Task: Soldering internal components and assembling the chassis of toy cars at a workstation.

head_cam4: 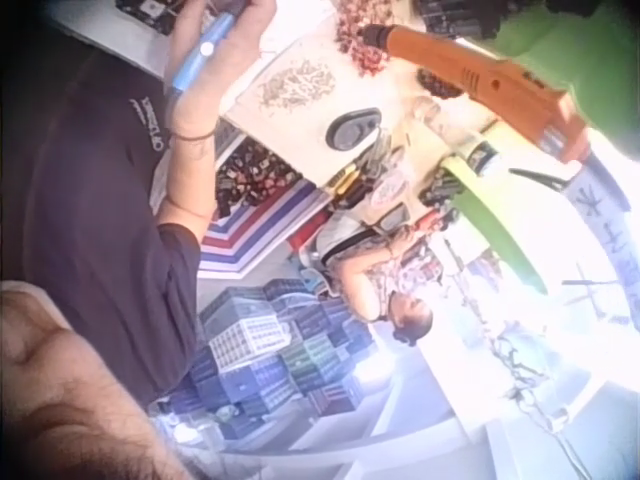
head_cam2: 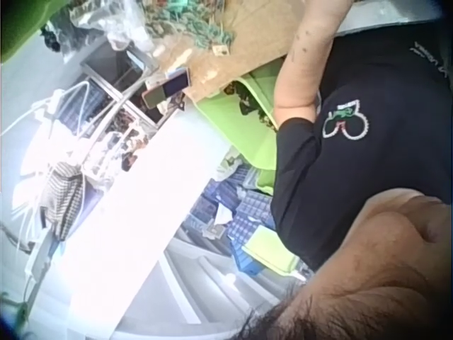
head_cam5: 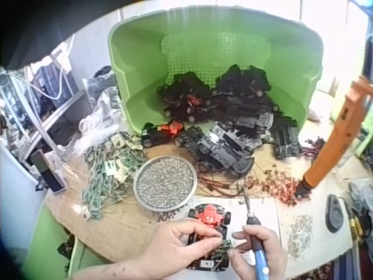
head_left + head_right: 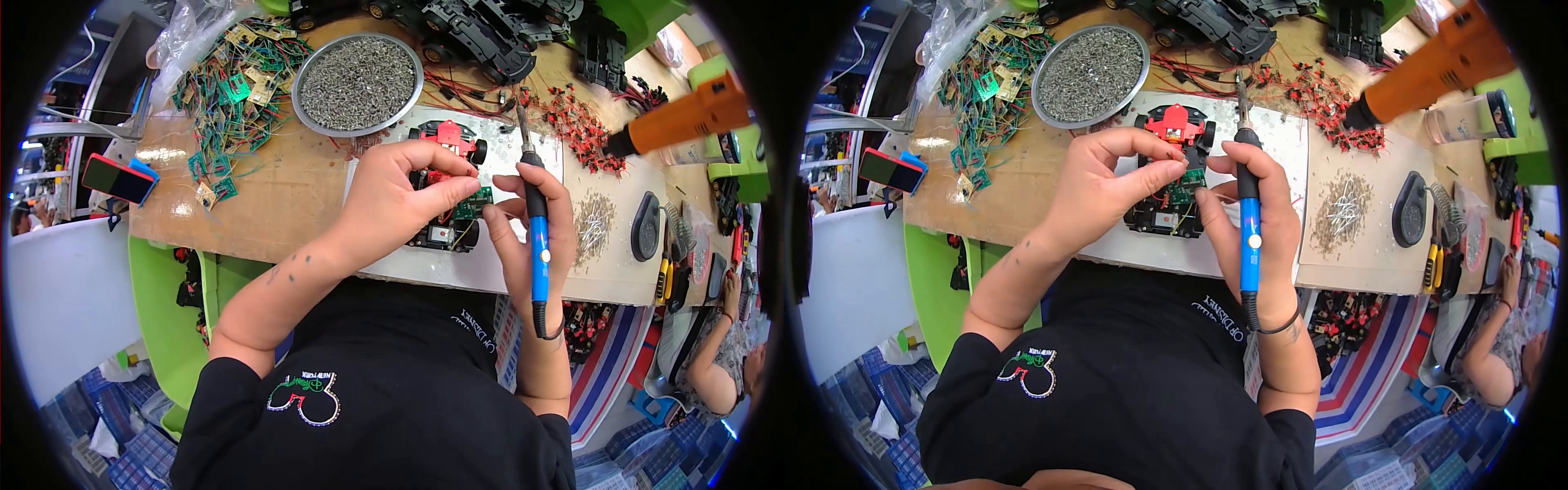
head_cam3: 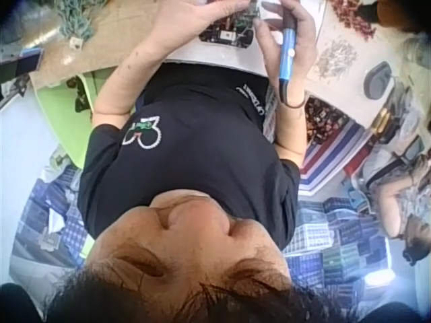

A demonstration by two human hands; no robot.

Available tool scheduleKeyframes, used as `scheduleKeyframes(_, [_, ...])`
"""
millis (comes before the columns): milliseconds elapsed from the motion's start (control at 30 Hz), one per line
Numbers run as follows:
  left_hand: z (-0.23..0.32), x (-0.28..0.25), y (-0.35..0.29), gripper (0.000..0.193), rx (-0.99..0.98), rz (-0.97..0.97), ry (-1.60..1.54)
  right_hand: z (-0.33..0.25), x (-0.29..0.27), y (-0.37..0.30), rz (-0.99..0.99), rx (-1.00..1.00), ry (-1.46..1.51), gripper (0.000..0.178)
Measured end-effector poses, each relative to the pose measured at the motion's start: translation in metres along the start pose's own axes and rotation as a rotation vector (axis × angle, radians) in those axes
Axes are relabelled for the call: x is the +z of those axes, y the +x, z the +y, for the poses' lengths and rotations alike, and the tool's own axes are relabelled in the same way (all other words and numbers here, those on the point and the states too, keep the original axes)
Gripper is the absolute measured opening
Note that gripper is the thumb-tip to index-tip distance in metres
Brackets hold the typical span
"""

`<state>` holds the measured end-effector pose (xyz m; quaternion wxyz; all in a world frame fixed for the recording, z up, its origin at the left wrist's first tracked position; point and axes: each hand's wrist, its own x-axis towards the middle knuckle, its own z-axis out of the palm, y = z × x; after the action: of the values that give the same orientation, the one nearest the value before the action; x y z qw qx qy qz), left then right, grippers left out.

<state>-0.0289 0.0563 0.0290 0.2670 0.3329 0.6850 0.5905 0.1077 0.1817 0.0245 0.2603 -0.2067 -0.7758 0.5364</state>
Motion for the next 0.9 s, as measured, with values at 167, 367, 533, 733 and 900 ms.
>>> scheduleKeyframes(167, [-0.006,0.008,-0.006,0.011,-0.148,0.1,-0.156,0.0,0.01,-0.015,-0.072,-0.001,0.166,0.054])
scheduleKeyframes(367, [-0.007,-0.016,-0.016,0.013,-0.21,0.022,-0.034,0.006,0.004,-0.022,-0.035,0.098,0.284,0.04])
scheduleKeyframes(533, [-0.021,-0.041,-0.01,0.015,-0.429,-0.156,-0.359,0.014,0.015,-0.023,-0.021,0.051,-0.038,0.033])
scheduleKeyframes(733, [-0.025,-0.048,0.003,0.015,-0.547,-0.289,-0.35,0.024,0.021,-0.022,-0.017,-0.021,-0.103,0.03])
scheduleKeyframes(900, [-0.026,-0.031,-0.001,0.014,-0.444,-0.281,-0.522,0.025,0.021,-0.009,-0.039,-0.143,-0.227,0.03])
